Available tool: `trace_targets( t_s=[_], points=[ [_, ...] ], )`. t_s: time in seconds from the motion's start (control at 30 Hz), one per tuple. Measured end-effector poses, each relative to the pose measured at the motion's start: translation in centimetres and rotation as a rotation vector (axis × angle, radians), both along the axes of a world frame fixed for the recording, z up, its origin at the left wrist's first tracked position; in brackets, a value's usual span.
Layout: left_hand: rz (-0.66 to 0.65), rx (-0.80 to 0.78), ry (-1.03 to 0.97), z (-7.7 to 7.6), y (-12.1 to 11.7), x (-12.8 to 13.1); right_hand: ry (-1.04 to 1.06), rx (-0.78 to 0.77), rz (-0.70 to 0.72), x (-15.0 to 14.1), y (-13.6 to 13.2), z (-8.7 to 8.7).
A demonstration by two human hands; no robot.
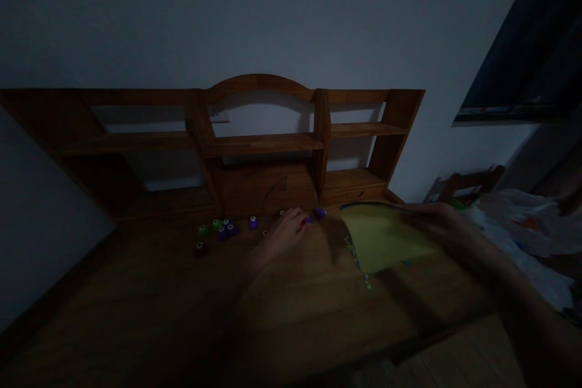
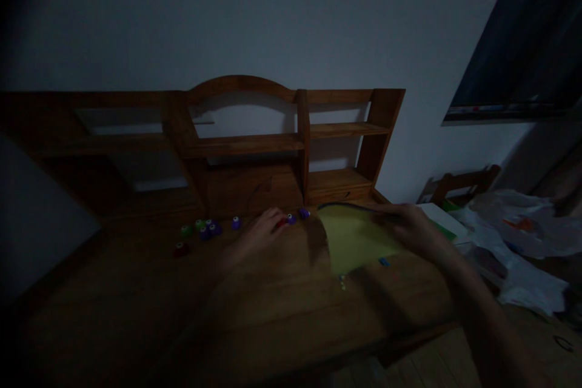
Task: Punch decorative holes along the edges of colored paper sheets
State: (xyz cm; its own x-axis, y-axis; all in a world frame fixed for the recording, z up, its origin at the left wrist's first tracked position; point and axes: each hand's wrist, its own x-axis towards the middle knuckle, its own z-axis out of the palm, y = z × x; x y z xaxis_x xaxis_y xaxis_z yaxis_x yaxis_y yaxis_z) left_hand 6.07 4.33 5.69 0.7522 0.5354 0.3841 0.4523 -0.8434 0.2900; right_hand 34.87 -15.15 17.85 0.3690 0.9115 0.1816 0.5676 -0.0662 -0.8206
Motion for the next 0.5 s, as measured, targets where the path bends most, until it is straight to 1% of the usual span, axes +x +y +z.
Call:
trace_targets(
  t_s=[0.03,0.1,0.13,0.2,0.3,0.4,0.47,0.5],
  points=[
    [-0.007,-0.04,-0.001,-0.4,-0.4,0.2,-0.018,-0.002,-0.023,1.1,-0.6,0.4],
    [-0.029,-0.129,0.014,-1.3,-1.4,0.6,0.013,0.047,-0.207,2.7,-2.0,0.8],
    [-0.055,-0.173,0.04,-1.7,-2.0,0.9,0.052,0.085,-0.302,3.3,-2.6,0.7],
    [-0.121,-0.235,0.107,-2.6,-3.3,1.7,0.154,0.141,-0.4,3.8,-3.7,0.1],
    [-0.21,-0.275,0.164,-3.5,-5.4,3.5,0.306,0.155,-0.418,4.4,-4.8,-2.2],
    [-0.223,-0.247,0.178,-4.1,-6.7,6.0,0.365,0.117,-0.459,5.5,-5.9,-4.9],
    [-0.196,-0.247,0.174,-4.4,-7.0,7.5,0.382,0.111,-0.484,6.3,-6.7,-6.1],
    [-0.186,-0.254,0.171,-4.4,-7.1,8.2,0.384,0.116,-0.496,6.6,-7.2,-6.4]
  ],
)
